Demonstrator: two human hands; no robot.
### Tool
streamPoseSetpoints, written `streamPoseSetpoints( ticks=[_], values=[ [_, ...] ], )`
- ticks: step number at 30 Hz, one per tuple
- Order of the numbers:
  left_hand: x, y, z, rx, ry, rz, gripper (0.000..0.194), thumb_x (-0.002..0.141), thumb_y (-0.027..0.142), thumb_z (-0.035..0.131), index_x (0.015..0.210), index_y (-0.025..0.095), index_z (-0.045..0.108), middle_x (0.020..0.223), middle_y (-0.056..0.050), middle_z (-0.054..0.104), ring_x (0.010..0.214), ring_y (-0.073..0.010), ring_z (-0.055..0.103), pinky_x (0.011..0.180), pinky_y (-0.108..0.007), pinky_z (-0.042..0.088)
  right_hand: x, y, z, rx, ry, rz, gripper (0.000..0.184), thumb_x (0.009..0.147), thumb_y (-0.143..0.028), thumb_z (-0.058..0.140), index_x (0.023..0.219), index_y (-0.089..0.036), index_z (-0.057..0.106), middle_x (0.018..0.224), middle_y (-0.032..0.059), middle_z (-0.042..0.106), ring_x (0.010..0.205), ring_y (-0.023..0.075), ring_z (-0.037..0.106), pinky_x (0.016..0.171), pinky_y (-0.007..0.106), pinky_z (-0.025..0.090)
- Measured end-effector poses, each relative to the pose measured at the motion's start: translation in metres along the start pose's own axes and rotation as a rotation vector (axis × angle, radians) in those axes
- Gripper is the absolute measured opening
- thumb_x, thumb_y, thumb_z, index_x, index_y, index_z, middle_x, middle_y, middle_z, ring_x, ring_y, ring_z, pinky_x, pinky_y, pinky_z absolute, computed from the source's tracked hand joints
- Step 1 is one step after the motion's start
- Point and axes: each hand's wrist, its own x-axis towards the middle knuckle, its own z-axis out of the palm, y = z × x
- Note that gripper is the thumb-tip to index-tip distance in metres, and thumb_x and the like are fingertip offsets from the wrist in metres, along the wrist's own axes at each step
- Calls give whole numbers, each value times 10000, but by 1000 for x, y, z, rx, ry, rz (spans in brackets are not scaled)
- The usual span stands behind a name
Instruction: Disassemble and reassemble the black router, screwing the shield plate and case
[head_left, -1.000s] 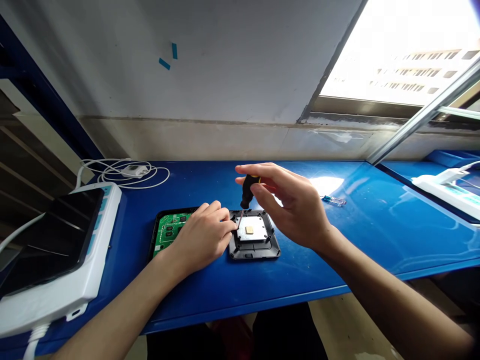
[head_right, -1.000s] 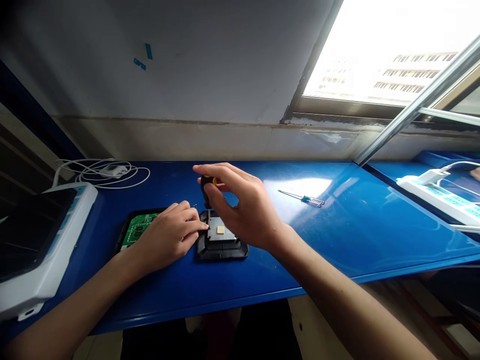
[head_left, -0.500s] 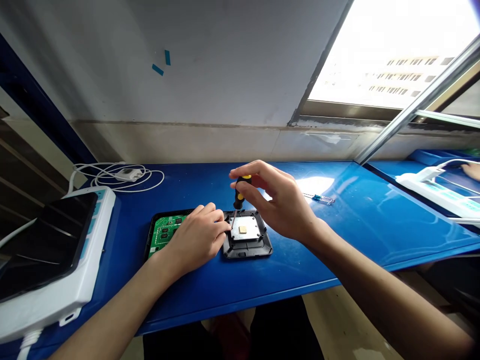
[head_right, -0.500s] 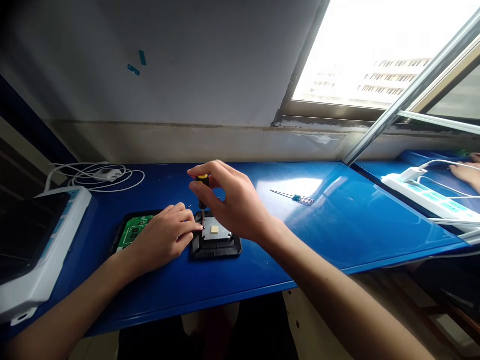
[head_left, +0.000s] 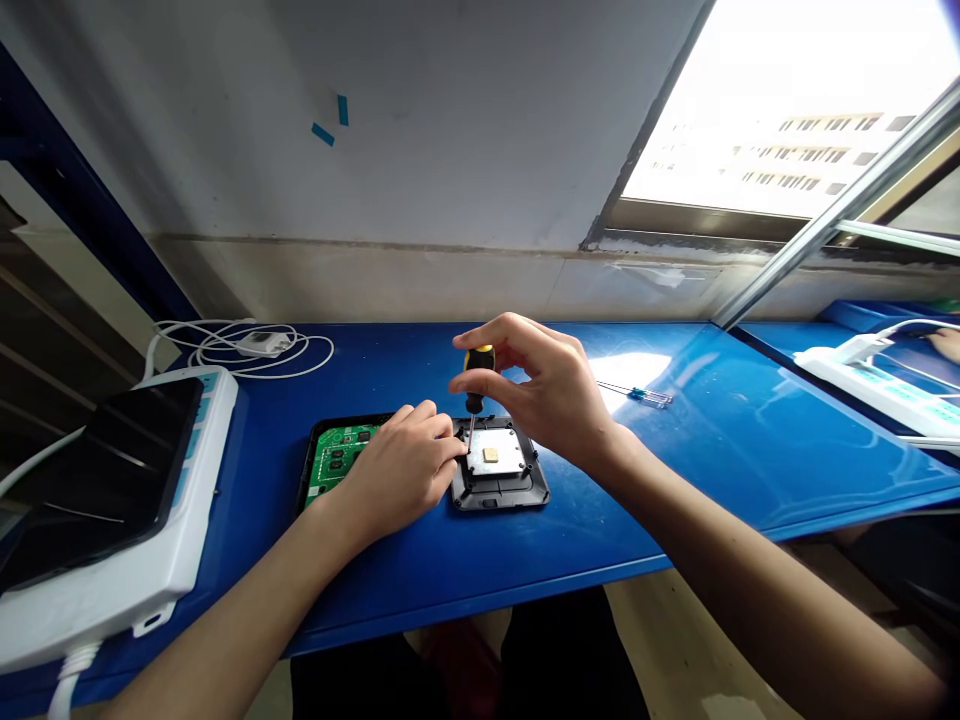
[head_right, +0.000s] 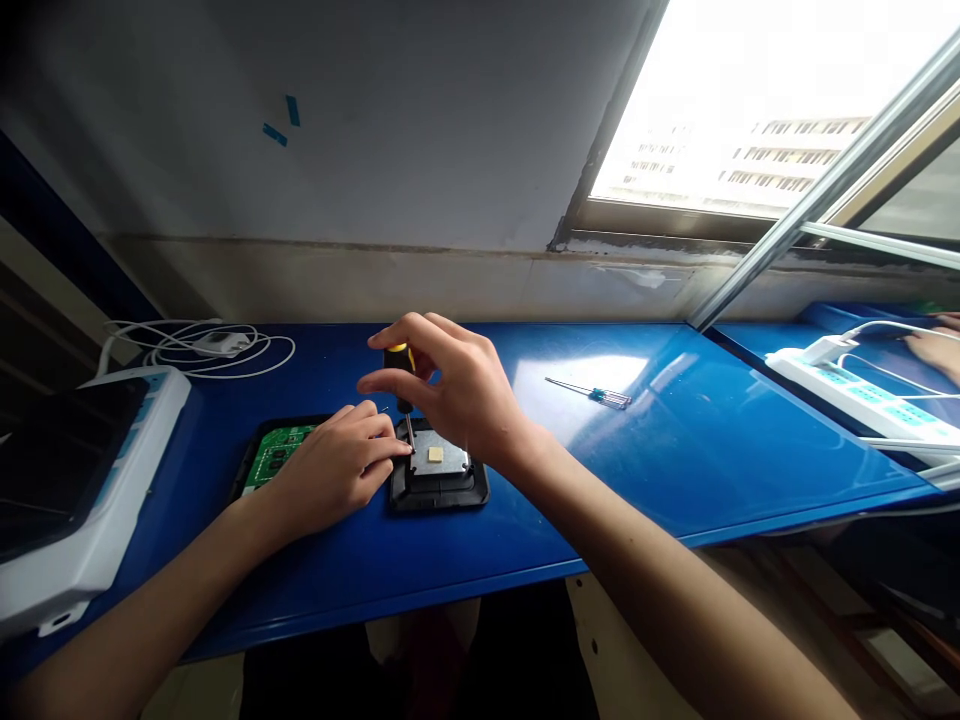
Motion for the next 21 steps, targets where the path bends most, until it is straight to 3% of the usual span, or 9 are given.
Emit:
streamPoseSetpoints(
  ticks=[4, 9, 15, 21],
  values=[
    [1, 1, -1, 9, 3, 15, 243, 933, 93, 561, 902, 181, 786, 824, -46, 658, 829, -230, 521, 711, -379, 391, -6, -2, -4, -28, -39, 13, 175, 971, -292, 658, 1108, -190, 699, 1016, 51, 761, 734, 129, 686, 767, 305, 607],
    [0, 1, -2, 9, -1, 19, 232, 933, 103, 569, 899, 181, 785, 840, -49, 662, 845, -235, 515, 716, -383, 386, -13, -5, -12, 7, -98, -30, 283, 1004, -197, 569, 1280, -182, 630, 1168, 86, 760, 1036, 184, 747, 924, 336, 619],
    [0, 0, -2, -3, 2, 18, 237, 933, 101, 566, 911, 173, 791, 842, -48, 662, 838, -232, 507, 712, -384, 386, -12, 0, -12, -83, -18, -16, 217, 932, -281, 716, 1129, -191, 697, 844, -7, 729, 671, 110, 668, 738, 276, 623],
    [-1, -1, 0, -11, 20, 31, 251, 938, 100, 562, 947, 180, 799, 827, -39, 656, 830, -230, 508, 710, -383, 396, -11, 1, -6, -152, 41, -53, 207, 886, -314, 774, 1052, -209, 705, 1011, 27, 746, 724, 125, 669, 727, 299, 621]
  ],
)
